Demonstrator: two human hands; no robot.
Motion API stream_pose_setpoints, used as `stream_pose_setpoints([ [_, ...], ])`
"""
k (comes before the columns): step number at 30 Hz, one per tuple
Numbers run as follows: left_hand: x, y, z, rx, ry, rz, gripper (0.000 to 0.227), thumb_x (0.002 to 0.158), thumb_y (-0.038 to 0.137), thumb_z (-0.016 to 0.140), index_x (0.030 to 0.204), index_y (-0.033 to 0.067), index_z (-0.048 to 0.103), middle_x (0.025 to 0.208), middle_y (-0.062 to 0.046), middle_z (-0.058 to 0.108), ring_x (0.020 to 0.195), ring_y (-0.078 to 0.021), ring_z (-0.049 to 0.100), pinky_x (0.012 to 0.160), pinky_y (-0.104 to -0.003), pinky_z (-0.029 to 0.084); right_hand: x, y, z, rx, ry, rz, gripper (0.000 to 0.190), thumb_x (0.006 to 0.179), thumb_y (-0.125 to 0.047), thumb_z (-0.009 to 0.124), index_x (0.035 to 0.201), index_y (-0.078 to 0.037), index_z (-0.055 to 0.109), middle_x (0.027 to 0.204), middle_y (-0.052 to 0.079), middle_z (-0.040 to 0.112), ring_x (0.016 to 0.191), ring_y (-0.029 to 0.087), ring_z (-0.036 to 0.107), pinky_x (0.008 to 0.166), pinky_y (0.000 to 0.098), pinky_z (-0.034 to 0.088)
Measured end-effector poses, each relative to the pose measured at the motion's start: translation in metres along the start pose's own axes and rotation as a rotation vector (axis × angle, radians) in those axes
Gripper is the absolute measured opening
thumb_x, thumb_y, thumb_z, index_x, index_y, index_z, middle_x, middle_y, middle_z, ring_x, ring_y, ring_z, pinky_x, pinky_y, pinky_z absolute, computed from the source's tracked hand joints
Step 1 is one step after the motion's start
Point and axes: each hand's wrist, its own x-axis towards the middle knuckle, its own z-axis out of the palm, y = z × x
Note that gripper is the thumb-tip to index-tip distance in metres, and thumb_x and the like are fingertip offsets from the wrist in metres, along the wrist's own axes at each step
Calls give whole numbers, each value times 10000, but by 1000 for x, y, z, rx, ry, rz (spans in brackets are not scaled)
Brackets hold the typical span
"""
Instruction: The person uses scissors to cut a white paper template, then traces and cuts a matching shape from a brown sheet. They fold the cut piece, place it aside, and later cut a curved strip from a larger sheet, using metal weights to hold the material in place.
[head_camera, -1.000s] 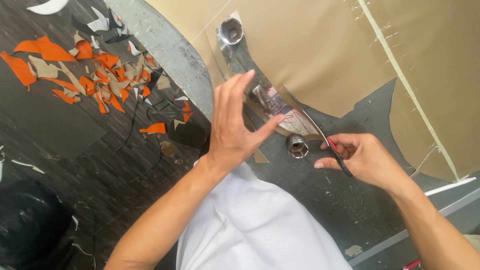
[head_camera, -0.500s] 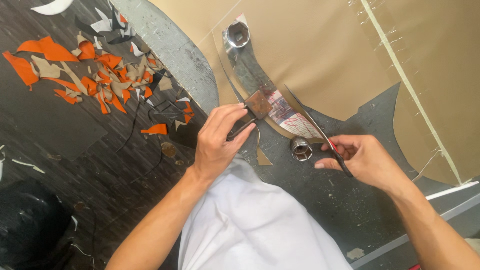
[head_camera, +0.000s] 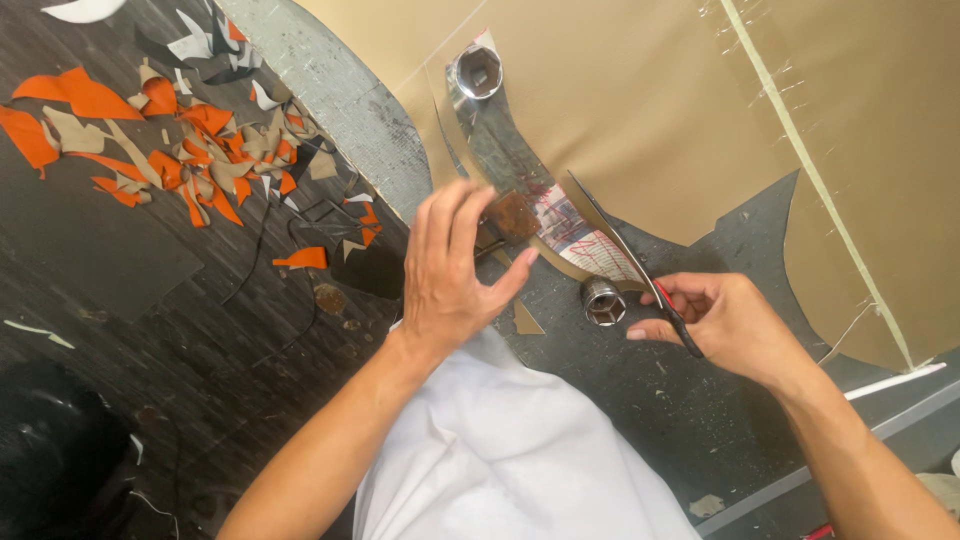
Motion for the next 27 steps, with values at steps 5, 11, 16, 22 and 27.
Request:
stream_pose_setpoints([
  [5, 25, -9, 15, 89, -18, 74, 756, 886, 378, 848, 1435, -4, 496, 1583, -204, 375, 1482, -408, 357, 1243, -562, 313, -1, -12, 0, 42, -19, -3, 421, 666, -252, 919, 1033, -70, 821, 574, -74, 514, 550, 55, 391, 500, 256, 315],
  [11, 25, -13, 21, 97, -33, 50, 726, 874, 406, 837, 1394, -1, 536, 1575, -198, 378, 1473, -406, 364, 1255, -565, 298, -1, -22, 0, 6, -11, 9, 435, 669, -274, 928, 1050, -90, 825, 571, -57, 548, 539, 65, 384, 492, 266, 316],
  [16, 27, -17, 19, 101, -36, 66, 704, 874, 412, 839, 1380, 12, 559, 1574, -193, 387, 1471, -407, 364, 1251, -575, 306, -1, -27, -1, 8, -14, 1, 445, 661, -281, 930, 1047, -85, 829, 573, -33, 544, 535, 69, 388, 489, 277, 307],
  [22, 27, -17, 17, 93, -45, 81, 681, 885, 415, 837, 1372, 18, 574, 1572, -201, 386, 1464, -409, 373, 1244, -578, 316, 2, -31, 1, 43, -22, -45, 452, 659, -263, 917, 1053, -71, 808, 613, -78, 616, 544, 39, 434, 486, 255, 361],
  [27, 29, -17, 14, 100, -47, 76, 668, 877, 415, 836, 1358, 21, 592, 1565, -199, 395, 1450, -415, 381, 1238, -576, 320, 3, -38, 1, 0, -11, -28, 418, 697, -301, 931, 1028, -73, 819, 572, -55, 504, 536, 67, 358, 482, 276, 305],
])
